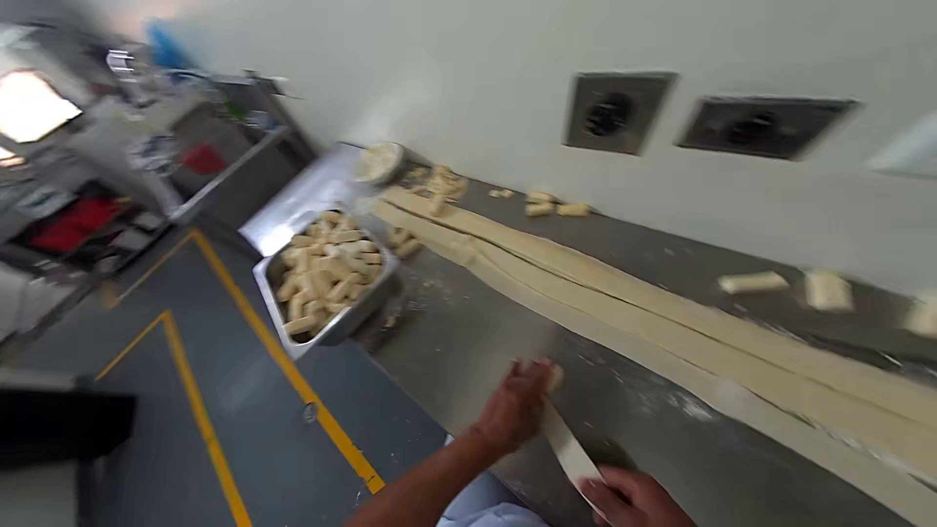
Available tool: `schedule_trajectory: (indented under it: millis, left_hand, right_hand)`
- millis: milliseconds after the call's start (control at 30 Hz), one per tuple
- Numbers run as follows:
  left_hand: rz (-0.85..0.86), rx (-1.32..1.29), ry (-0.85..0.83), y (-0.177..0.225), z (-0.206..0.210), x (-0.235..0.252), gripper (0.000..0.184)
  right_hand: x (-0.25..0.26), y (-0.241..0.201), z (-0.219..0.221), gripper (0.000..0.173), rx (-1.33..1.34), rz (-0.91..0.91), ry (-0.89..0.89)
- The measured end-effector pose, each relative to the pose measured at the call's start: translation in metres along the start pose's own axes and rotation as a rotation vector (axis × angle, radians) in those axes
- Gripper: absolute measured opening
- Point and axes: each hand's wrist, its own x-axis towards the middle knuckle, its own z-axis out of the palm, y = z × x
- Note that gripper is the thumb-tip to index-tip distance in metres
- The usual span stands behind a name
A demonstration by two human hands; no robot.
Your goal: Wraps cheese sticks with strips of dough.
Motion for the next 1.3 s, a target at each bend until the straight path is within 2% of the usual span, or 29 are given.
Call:
schedule_trajectory:
  millis: [100,167,233,333,400,500,567,667,700,767,933,1000,1100,1233,1300]
  left_hand:
    - [-0.063,-0.058,-0.004,-0.001,0.013,0.001,0.053]
    - [-0.057,-0.022,0.039,0.001,0.015,0.004,0.048]
    - [0.013,0.060,0.070,0.000,0.019,0.004,0.042]
    - [0.172,0.092,0.012,-0.003,0.017,-0.002,0.038]
    - [0.113,0.036,0.021,-0.005,0.012,0.000,0.035]
    - [0.084,-0.030,-0.008,-0.008,0.016,0.000,0.048]
    - [0.121,-0.038,-0.007,-0.004,0.015,0.001,0.042]
    - [0.155,0.085,0.103,-0.007,0.012,0.007,0.029]
    - [0.182,0.120,0.089,-0.010,0.011,0.005,0.028]
    - [0.228,0.129,0.014,-0.011,0.007,-0.001,0.031]
    - [0.113,0.060,-0.010,-0.013,0.006,0.001,0.046]
    - [0.158,0.068,-0.040,-0.012,0.012,0.000,0.040]
    - [0.168,0.081,0.028,-0.011,0.014,0.001,0.030]
    - [0.205,0.074,-0.072,0.000,0.009,-0.012,0.034]
    - [0.124,0.021,-0.105,0.007,0.004,-0.014,0.034]
  right_hand:
    - [0.007,0.009,0.003,0.031,0.150,0.088,0.035]
    - [0.011,0.012,0.004,0.030,0.236,0.139,0.047]
    - [0.013,0.012,0.003,0.029,0.278,0.175,0.034]
    - [0.018,0.011,0.001,0.030,0.304,0.174,0.024]
    - [0.021,0.010,0.000,0.032,0.319,0.181,0.045]
    - [0.023,0.008,-0.006,0.032,0.330,0.208,0.094]
    - [0.025,0.008,-0.011,0.033,0.321,0.224,0.120]
    - [0.026,0.008,-0.022,0.035,0.294,0.237,0.135]
    - [0.025,0.009,-0.025,0.035,0.292,0.234,0.136]
    - [0.023,0.008,-0.029,0.035,0.287,0.218,0.110]
    - [0.022,0.006,-0.020,0.034,0.265,0.183,-0.041]
    - [0.024,0.006,-0.015,0.033,0.270,0.160,-0.043]
    - [0.028,0.007,-0.014,0.031,0.285,0.169,-0.054]
    - [0.034,0.002,-0.016,0.032,0.306,0.147,-0.108]
    - [0.041,-0.001,-0.013,0.032,0.335,0.173,-0.144]
